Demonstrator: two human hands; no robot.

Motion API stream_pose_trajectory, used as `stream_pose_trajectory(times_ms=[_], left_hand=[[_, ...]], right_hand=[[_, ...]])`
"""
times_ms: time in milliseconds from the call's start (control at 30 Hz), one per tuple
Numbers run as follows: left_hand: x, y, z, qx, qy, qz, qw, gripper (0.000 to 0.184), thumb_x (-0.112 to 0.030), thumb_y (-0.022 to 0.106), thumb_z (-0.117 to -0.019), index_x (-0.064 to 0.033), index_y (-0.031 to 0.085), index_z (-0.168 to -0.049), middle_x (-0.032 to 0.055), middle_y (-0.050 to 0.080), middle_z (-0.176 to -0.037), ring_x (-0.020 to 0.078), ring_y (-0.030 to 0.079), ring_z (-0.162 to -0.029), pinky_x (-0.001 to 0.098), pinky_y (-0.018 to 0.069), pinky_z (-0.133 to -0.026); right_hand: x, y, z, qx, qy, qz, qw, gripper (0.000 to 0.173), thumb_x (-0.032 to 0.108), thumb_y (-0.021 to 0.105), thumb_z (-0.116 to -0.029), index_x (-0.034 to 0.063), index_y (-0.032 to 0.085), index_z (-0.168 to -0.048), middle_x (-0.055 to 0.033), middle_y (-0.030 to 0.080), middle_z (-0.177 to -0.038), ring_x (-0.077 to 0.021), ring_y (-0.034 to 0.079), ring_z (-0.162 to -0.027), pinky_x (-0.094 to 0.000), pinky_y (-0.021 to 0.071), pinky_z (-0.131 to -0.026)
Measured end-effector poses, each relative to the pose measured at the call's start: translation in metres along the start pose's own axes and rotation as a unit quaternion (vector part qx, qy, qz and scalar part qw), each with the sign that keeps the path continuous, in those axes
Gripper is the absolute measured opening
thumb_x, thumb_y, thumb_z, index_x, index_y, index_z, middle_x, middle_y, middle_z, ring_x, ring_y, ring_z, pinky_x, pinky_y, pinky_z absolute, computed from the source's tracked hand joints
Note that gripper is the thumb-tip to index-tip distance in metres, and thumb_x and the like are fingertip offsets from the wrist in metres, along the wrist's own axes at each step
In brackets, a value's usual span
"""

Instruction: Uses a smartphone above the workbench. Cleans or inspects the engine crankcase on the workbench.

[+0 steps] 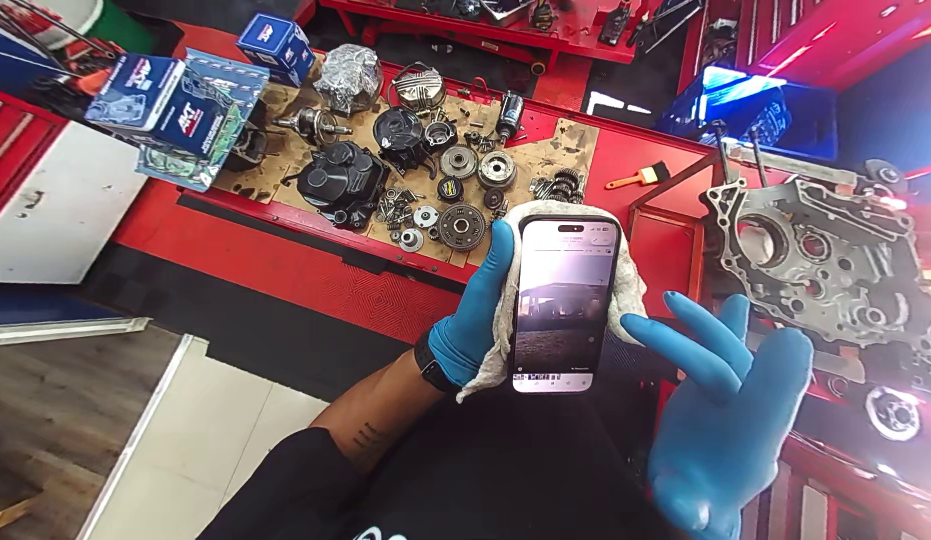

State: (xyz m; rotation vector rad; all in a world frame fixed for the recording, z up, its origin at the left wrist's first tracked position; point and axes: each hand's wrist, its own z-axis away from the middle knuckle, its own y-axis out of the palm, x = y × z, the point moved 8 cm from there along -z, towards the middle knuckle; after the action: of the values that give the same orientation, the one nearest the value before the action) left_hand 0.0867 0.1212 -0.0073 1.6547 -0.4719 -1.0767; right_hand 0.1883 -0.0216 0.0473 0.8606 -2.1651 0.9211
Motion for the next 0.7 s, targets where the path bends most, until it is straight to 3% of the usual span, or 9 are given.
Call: stream_pose_trajectory(times_ms=[700], left_hand=[[0.0016, 0.0025, 0.0015, 0.009, -0.009, 0.030, 0.999, 0.051, -0.058, 0.052, -0.1000, -0.0157, 0.068, -0.124, 0.0064, 0.073, -0.117, 0.0138, 0.069, -0.114, 0.0331, 0.0559, -0.099]], right_hand=[[0.0007, -0.0019, 0.0027, -0.005, -0.002, 0.003, 1.000, 0.093, 0.077, 0.053, -0.0880, 0.0434, 0.008, -0.162, 0.0174, 0.053, -0.149, -0.0175, 0.047, -0.143, -0.0480, 0.0269, -0.126]])
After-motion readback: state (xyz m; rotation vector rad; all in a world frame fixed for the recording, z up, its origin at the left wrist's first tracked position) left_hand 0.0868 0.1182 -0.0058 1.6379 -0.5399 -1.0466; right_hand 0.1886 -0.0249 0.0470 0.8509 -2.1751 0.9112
